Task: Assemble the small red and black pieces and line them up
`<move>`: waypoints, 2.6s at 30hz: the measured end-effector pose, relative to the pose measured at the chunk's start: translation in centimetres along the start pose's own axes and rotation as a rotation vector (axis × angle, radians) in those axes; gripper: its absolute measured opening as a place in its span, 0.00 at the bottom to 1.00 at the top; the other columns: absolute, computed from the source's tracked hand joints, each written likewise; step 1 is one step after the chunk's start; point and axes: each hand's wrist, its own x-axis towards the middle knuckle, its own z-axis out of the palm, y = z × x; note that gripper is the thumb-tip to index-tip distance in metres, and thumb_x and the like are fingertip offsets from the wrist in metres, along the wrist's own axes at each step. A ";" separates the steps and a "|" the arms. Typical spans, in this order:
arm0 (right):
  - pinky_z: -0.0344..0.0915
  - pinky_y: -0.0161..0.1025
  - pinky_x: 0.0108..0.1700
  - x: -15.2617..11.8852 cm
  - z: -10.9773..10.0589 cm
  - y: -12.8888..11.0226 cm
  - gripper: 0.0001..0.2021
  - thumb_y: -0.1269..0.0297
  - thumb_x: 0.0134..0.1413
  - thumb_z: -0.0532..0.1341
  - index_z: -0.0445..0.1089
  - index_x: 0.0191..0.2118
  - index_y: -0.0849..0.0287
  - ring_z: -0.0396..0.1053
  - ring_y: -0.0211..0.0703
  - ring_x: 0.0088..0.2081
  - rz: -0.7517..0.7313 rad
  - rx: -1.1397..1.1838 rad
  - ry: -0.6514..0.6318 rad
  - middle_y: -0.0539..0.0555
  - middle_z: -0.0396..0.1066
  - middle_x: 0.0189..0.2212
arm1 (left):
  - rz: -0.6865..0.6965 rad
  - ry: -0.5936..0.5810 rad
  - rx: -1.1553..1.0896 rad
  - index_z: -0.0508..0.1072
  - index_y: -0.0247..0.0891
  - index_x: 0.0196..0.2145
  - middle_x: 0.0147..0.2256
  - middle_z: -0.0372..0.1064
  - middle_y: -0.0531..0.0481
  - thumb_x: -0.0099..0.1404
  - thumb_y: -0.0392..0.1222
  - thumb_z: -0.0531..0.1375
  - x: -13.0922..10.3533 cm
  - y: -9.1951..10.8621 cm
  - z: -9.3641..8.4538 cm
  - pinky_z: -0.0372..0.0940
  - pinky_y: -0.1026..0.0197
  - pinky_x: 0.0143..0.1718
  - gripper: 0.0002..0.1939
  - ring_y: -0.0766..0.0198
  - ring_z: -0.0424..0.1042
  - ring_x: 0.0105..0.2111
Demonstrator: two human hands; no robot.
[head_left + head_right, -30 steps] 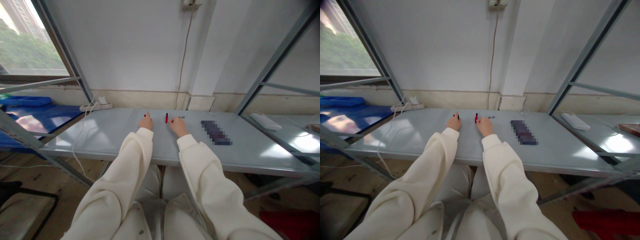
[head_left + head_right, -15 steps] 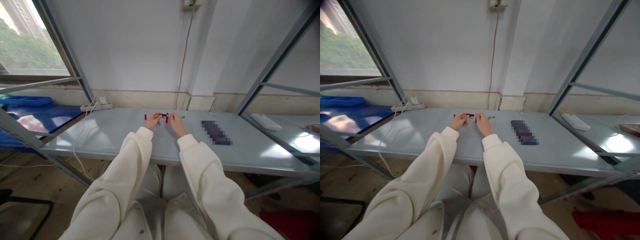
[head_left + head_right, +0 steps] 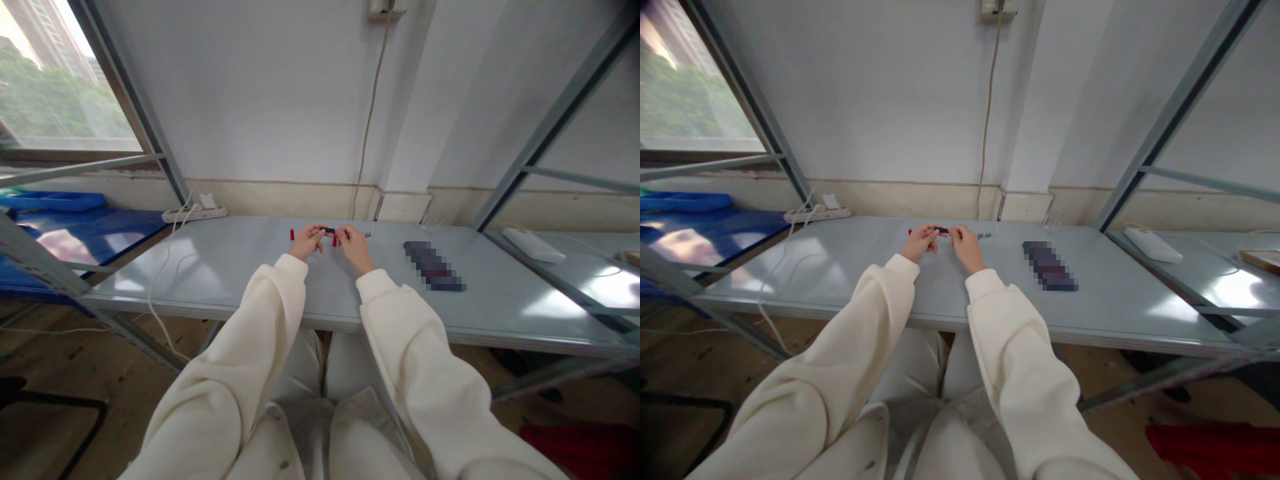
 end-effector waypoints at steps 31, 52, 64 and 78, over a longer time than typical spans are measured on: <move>0.59 0.34 0.37 -0.4 -1.9 2.0 0.07 0.69 0.45 0.57 0.69 0.32 0.62 0.66 0.41 0.35 0.193 -0.434 -0.093 0.57 0.70 0.31 | 0.138 0.161 0.614 0.70 0.34 0.30 0.30 0.70 0.49 0.51 0.42 0.59 0.2 -1.2 0.6 0.59 0.66 0.29 0.09 0.71 0.63 0.25; 0.60 0.37 0.39 -0.2 -0.3 2.7 0.12 0.61 0.46 0.57 0.70 0.35 0.62 0.67 0.45 0.39 0.279 -0.558 -0.195 0.61 0.70 0.35 | 0.107 0.040 1.020 0.74 0.34 0.30 0.30 0.71 0.47 0.51 0.43 0.59 1.2 -3.2 1.8 0.59 0.64 0.33 0.11 0.64 0.67 0.31; 0.61 0.36 0.37 -0.2 -0.2 2.8 0.11 0.61 0.45 0.59 0.71 0.32 0.62 0.68 0.46 0.37 0.279 -0.555 -0.202 0.61 0.71 0.32 | 0.274 0.173 1.011 0.72 0.34 0.36 0.32 0.67 0.46 0.51 0.43 0.59 0.9 -2.1 0.5 0.59 0.60 0.39 0.14 0.61 0.65 0.35; 0.61 0.36 0.38 -0.3 -0.5 2.7 0.12 0.60 0.44 0.60 0.71 0.32 0.63 0.68 0.45 0.38 0.278 -0.557 -0.199 0.62 0.71 0.34 | -0.230 0.587 0.900 0.54 0.31 0.53 0.41 0.66 0.33 0.52 0.42 0.58 0.5 -1.2 -4.5 0.57 0.51 0.43 0.32 0.48 0.64 0.46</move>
